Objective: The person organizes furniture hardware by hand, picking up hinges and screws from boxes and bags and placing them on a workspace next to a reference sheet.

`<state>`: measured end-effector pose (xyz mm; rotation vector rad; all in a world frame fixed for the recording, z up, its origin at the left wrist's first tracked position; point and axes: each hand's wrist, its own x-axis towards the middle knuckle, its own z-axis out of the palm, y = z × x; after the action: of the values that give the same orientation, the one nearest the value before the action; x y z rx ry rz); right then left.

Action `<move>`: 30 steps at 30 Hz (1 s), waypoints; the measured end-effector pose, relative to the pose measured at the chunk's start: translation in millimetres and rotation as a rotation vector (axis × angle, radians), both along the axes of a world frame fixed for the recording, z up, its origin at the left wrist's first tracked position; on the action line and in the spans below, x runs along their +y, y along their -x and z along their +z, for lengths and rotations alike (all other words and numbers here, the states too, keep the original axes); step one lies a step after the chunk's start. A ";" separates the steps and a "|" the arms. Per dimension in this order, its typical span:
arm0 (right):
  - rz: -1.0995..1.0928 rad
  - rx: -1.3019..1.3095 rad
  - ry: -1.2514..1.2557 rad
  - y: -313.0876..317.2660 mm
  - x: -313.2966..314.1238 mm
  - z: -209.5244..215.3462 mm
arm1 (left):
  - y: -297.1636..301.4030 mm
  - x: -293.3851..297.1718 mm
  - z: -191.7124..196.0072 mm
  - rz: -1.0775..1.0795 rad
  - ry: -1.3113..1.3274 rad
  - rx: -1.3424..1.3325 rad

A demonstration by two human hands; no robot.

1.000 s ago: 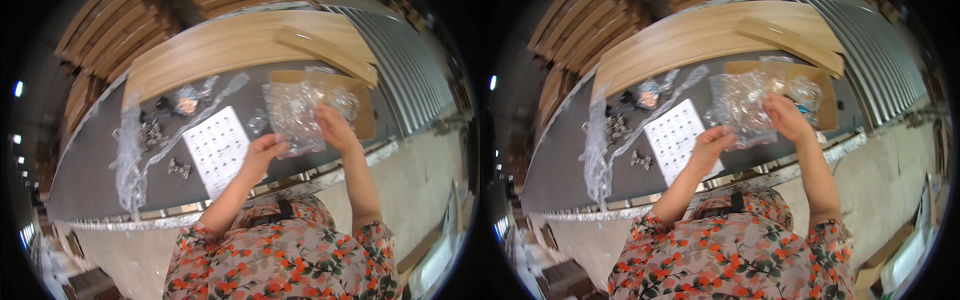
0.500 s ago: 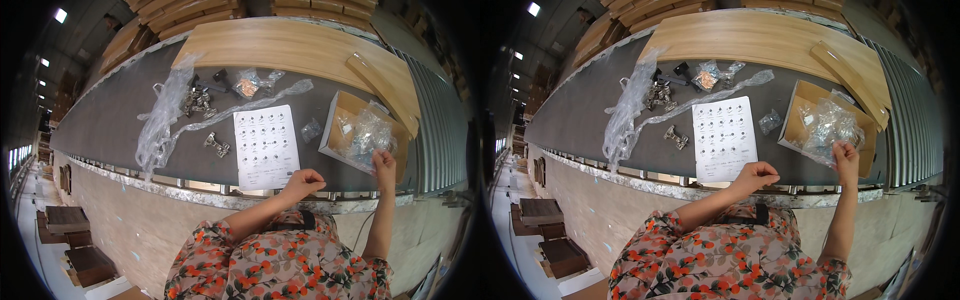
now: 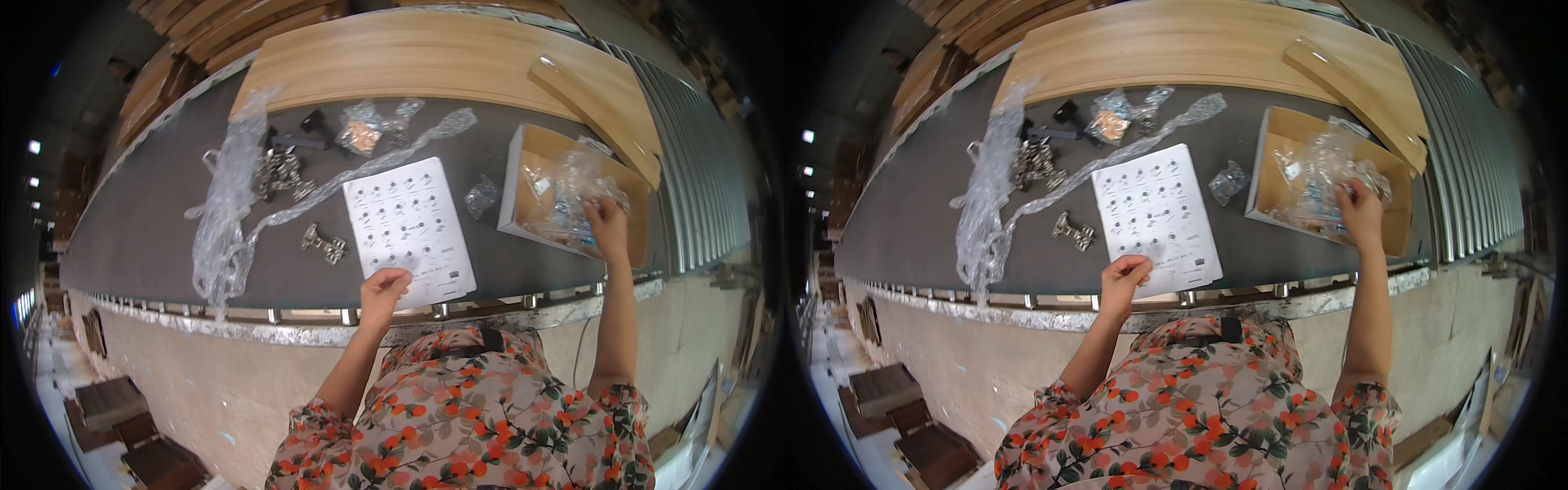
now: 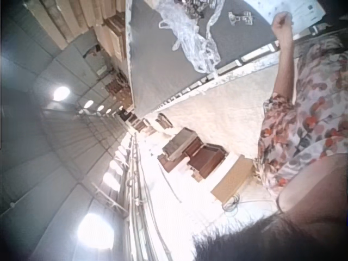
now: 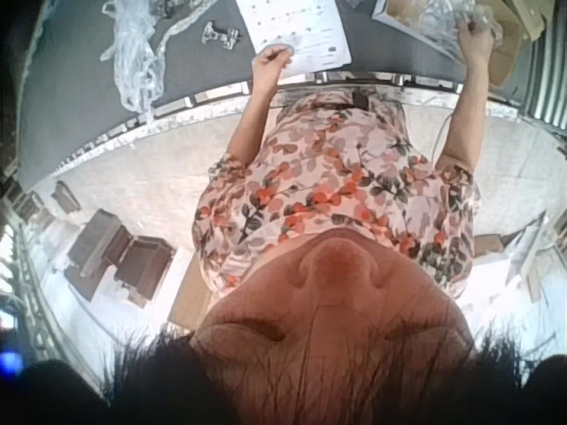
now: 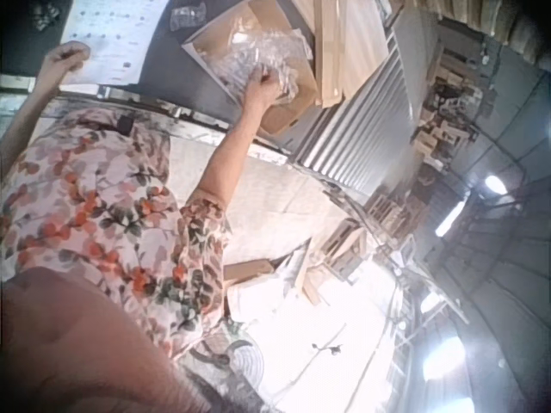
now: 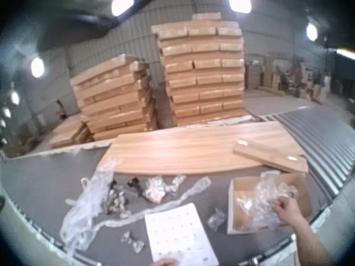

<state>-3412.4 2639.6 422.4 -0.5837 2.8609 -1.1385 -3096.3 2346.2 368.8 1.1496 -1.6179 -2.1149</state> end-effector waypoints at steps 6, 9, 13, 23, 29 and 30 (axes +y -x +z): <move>0.056 -0.113 -0.209 3.3 -14.1 -18.7 | 28.1 11.8 10.3 -0.086 0.095 -0.019; -0.078 0.076 -0.036 19.1 -19.1 -22.5 | 31.7 12.4 9.2 -0.126 0.166 0.007; -0.427 0.098 0.183 69.2 6.7 -17.9 | 39.0 17.9 14.2 -0.147 0.147 -0.003; 0.014 0.174 -0.067 146.8 13.6 3.7 | 67.7 42.3 36.5 -0.181 0.127 -0.019; 0.107 0.040 -0.111 142.2 8.7 34.2 | 67.8 44.9 38.1 -0.157 0.144 -0.019; 0.138 0.134 -0.130 141.1 3.1 27.3 | 66.8 44.6 36.0 -0.169 0.128 -0.020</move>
<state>-3553.5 2642.8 449.7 -0.8646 2.9207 -0.9197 -3163.1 2390.8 404.8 1.0310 -1.8903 -2.0671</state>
